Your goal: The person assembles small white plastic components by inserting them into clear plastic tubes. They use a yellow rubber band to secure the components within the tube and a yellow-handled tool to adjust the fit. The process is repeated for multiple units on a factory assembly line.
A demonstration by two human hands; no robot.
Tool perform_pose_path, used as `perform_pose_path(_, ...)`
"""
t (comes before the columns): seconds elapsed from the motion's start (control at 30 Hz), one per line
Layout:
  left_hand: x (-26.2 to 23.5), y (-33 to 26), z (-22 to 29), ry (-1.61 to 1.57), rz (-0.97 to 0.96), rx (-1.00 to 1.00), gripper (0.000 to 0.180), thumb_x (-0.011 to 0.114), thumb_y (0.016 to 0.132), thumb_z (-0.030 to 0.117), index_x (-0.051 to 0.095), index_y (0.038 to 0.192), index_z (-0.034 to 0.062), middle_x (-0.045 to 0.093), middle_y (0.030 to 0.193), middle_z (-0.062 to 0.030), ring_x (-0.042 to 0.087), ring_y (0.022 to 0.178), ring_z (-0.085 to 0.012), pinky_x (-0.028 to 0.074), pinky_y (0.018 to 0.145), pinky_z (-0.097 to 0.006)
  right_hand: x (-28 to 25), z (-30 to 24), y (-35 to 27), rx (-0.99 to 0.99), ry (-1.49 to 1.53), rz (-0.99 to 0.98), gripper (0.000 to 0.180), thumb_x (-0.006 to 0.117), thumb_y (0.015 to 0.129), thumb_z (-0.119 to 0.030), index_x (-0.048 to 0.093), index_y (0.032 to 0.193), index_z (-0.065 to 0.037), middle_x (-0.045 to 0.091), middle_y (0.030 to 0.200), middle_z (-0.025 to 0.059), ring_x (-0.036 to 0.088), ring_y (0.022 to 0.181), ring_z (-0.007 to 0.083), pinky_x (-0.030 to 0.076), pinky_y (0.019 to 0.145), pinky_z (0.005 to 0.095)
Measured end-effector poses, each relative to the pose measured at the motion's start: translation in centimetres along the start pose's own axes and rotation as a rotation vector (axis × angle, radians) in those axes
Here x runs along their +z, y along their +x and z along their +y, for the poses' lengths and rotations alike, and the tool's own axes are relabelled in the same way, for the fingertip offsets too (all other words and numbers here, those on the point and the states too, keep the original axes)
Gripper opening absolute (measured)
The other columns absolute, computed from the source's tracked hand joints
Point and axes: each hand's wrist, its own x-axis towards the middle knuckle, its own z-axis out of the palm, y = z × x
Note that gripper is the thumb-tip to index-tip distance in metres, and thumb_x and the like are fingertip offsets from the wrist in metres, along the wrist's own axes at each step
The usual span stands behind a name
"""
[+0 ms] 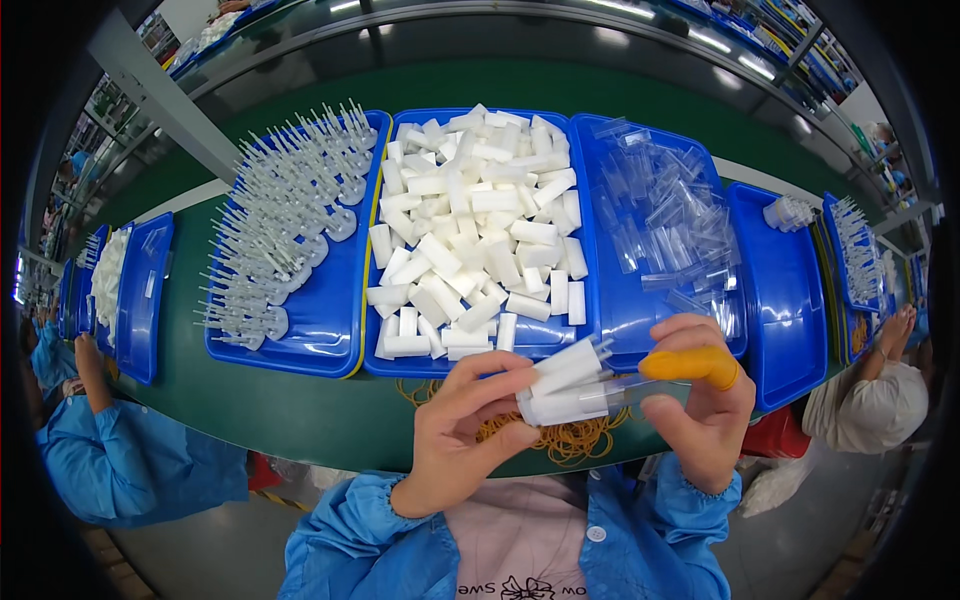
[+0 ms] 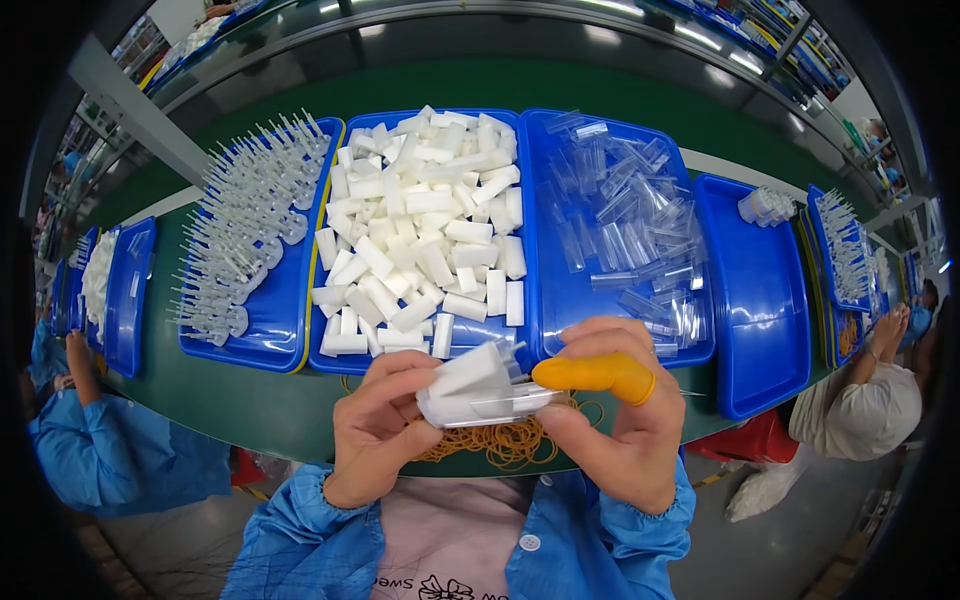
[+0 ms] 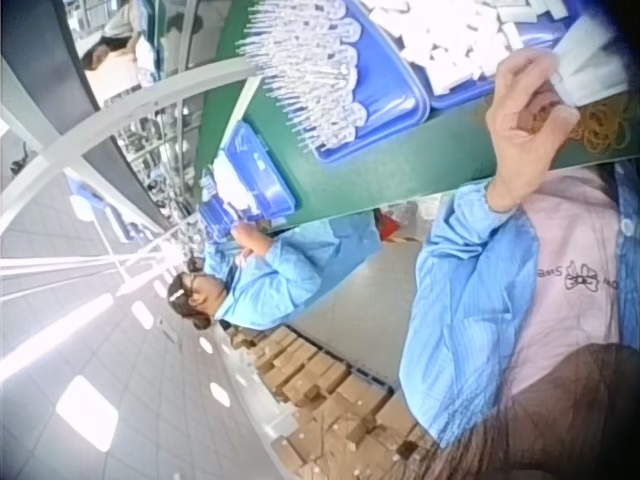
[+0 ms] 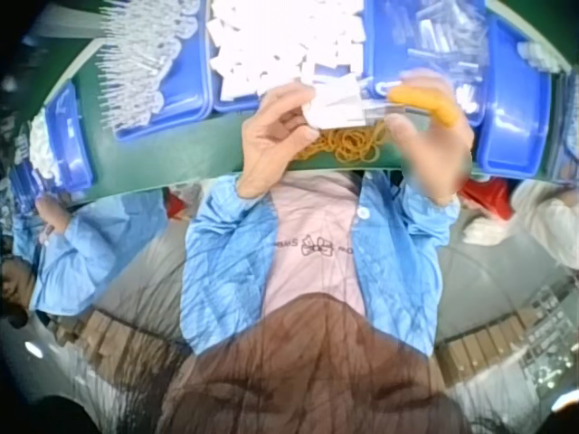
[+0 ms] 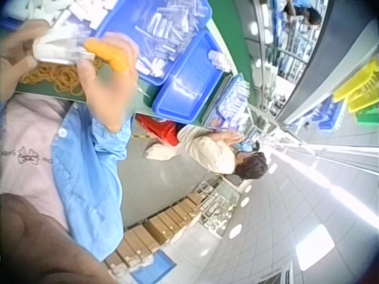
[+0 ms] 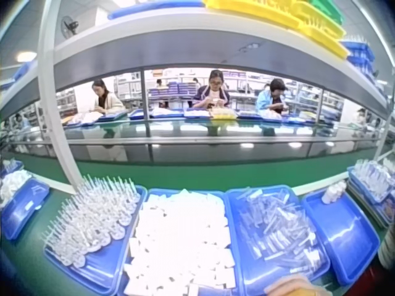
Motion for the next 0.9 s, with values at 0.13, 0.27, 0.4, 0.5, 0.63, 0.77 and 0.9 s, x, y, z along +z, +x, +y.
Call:
perform_pose_path(0.13, -0.7, -0.1, -0.1, -0.133, -0.062, -0.061, 0.046, 0.070, 0.079, -0.001, 0.054, 0.122, -0.0044, 0.046, 0.124, -0.0130, 0.055, 0.109, -0.0219, 0.046, 0.096, -0.035, 0.7, -0.3, -0.7, 0.055, 0.037, 0.072, 0.026, 0.071, 0.066, -0.009, 0.064, 0.090, -0.002, 0.066, 0.089, 0.0072, 0.054, 0.101, 0.0269, 0.039, 0.092, 0.0400)
perform_pose_path(0.27, -0.2, 0.1, 1.0, -0.210, -0.031, -0.142, 0.045, 0.069, 0.079, -0.002, 0.053, 0.121, -0.0038, 0.047, 0.122, -0.0135, 0.054, 0.110, -0.0221, 0.046, 0.097, -0.035, 0.8, 0.2, -1.5, -0.035, 0.060, 0.134, 0.024, 0.071, 0.066, -0.011, 0.064, 0.087, -0.004, 0.067, 0.085, 0.0066, 0.053, 0.105, 0.0281, 0.035, 0.097, 0.0482)
perform_pose_path(0.4, -0.5, -0.2, 0.5, -0.134, -0.085, -0.035, 0.044, 0.071, 0.077, -0.003, 0.055, 0.117, -0.0032, 0.048, 0.119, -0.0133, 0.054, 0.110, -0.0216, 0.047, 0.095, -0.035, 1.7, 0.2, -2.6, -0.036, 0.088, 0.224, 0.021, 0.072, 0.064, -0.013, 0.064, 0.083, -0.006, 0.067, 0.084, 0.0055, 0.052, 0.104, 0.0267, 0.030, 0.101, 0.0537)
perform_pose_path(0.5, -0.4, -0.5, 0.6, -0.119, -0.077, -0.008, 0.043, 0.073, 0.075, -0.003, 0.056, 0.115, -0.0028, 0.049, 0.117, -0.0131, 0.054, 0.109, -0.0209, 0.047, 0.094, -0.034, 2.7, 0.1, -3.2, -0.044, 0.114, 0.212, 0.018, 0.073, 0.064, -0.014, 0.065, 0.079, -0.008, 0.067, 0.083, 0.0037, 0.052, 0.103, 0.0255, 0.029, 0.102, 0.0546)
perform_pose_path(0.63, -0.7, -0.9, 0.9, -0.055, -0.096, 0.021, 0.043, 0.075, 0.073, -0.001, 0.058, 0.113, -0.0025, 0.049, 0.116, -0.0134, 0.055, 0.106, -0.0203, 0.048, 0.093, -0.034, 3.3, -0.5, -3.5, -0.032, 0.114, 0.171, 0.016, 0.075, 0.064, -0.014, 0.066, 0.076, -0.009, 0.067, 0.081, 0.0018, 0.052, 0.101, 0.0243, 0.030, 0.102, 0.0547)
perform_pose_path(0.77, -0.8, -1.2, 1.1, 0.034, -0.122, 0.055, 0.044, 0.076, 0.073, 0.000, 0.058, 0.113, -0.0024, 0.050, 0.115, -0.0138, 0.055, 0.106, -0.0201, 0.048, 0.093, -0.034, 4.0, -0.6, -3.8, 0.003, 0.146, 0.172, 0.017, 0.076, 0.064, -0.013, 0.066, 0.077, -0.009, 0.066, 0.081, 0.0022, 0.052, 0.101, 0.0241, 0.030, 0.102, 0.0541)
perform_pose_path(0.9, -0.9, -1.2, 0.8, -0.024, -0.076, 0.008, 0.043, 0.075, 0.074, -0.001, 0.058, 0.113, -0.0026, 0.051, 0.114, -0.0135, 0.055, 0.107, -0.0211, 0.048, 0.094, -0.035, 4.2, -0.4, -3.6, -0.009, 0.076, 0.135, 0.018, 0.075, 0.065, -0.013, 0.067, 0.080, -0.007, 0.067, 0.085, 0.0035, 0.053, 0.102, 0.0254, 0.032, 0.100, 0.0537)
